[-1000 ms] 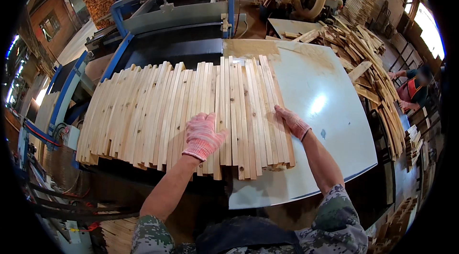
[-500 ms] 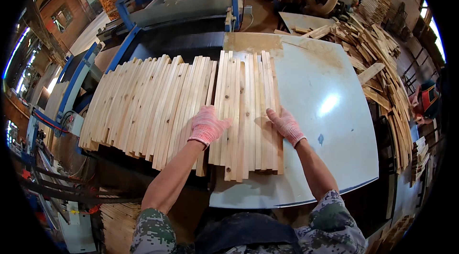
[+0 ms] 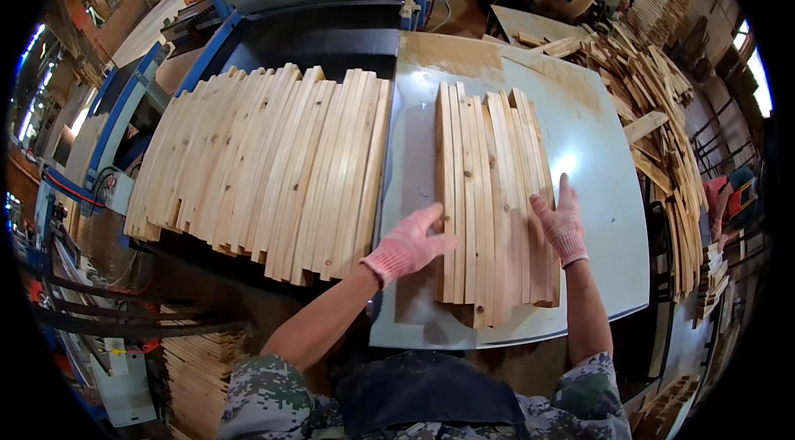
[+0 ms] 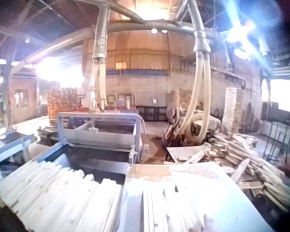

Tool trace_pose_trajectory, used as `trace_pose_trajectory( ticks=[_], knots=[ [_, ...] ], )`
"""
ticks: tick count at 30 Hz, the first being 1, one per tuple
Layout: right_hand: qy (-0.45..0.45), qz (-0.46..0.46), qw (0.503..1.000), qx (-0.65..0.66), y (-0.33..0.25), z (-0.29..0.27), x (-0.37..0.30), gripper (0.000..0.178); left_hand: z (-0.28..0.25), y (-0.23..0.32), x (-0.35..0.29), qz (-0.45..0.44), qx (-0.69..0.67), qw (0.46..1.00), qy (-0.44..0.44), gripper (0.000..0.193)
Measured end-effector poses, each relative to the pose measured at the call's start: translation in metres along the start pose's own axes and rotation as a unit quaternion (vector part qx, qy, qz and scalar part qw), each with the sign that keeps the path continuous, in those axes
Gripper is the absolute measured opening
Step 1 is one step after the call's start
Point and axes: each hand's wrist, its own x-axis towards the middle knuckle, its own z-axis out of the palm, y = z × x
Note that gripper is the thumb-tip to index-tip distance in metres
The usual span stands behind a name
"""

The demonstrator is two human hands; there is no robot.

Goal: The person repeatedly picks up stacks of thin wooden planks from a pile and places them onto a metal table. The person arranges the planks into neat stacks on the table surface.

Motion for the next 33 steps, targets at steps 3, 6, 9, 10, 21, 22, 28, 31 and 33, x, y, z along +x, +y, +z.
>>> trace_pose_trajectory(
  ticks=[3, 6, 9, 10, 21, 22, 28, 31, 33],
  knots=[
    [0.086, -0.166, 0.976, 0.108, -0.062, -0.001, -0.011, 0.084, -0.049, -0.019, -0.059, 0.043, -0.062, 0.992, -0.099, 0.059],
    [-0.124, -0.127, 0.927, 0.331, -0.11, 0.011, -0.018, 0.08, -0.108, -0.047, -0.109, 0.071, -0.161, 0.984, -0.034, 0.05],
    [-0.225, -0.054, 0.913, 0.337, -0.121, 0.061, -0.008, 0.06, -0.188, -0.078, -0.154, 0.08, -0.12, 0.969, 0.199, 0.034],
    [-0.25, -0.033, 0.922, 0.294, -0.126, 0.07, -0.007, 0.046, -0.222, -0.09, -0.168, 0.086, -0.035, 0.959, 0.27, 0.035],
    [-0.047, 0.12, 0.922, 0.364, -0.114, 0.077, -0.076, 0.03, -0.503, -0.21, -0.236, -0.259, 0.507, 0.651, 0.502, 0.088],
    [-0.059, 0.044, 0.982, 0.174, -0.073, 0.101, -0.059, 0.021, -0.505, -0.201, -0.224, -0.233, 0.511, 0.665, 0.491, 0.082],
    [-0.058, 0.005, 0.996, -0.064, -0.169, 0.167, -0.049, 0.051, -0.564, -0.192, -0.288, -0.288, 0.517, 0.666, 0.454, 0.084],
    [-0.066, 0.02, 0.994, -0.083, -0.204, 0.161, -0.036, 0.062, -0.664, -0.267, -0.311, -0.252, 0.497, 0.676, 0.481, 0.082],
    [-0.07, 0.027, 0.992, -0.103, -0.218, 0.15, -0.045, 0.061, -0.679, -0.267, -0.311, -0.246, 0.41, 0.729, 0.49, 0.078]
  ],
)
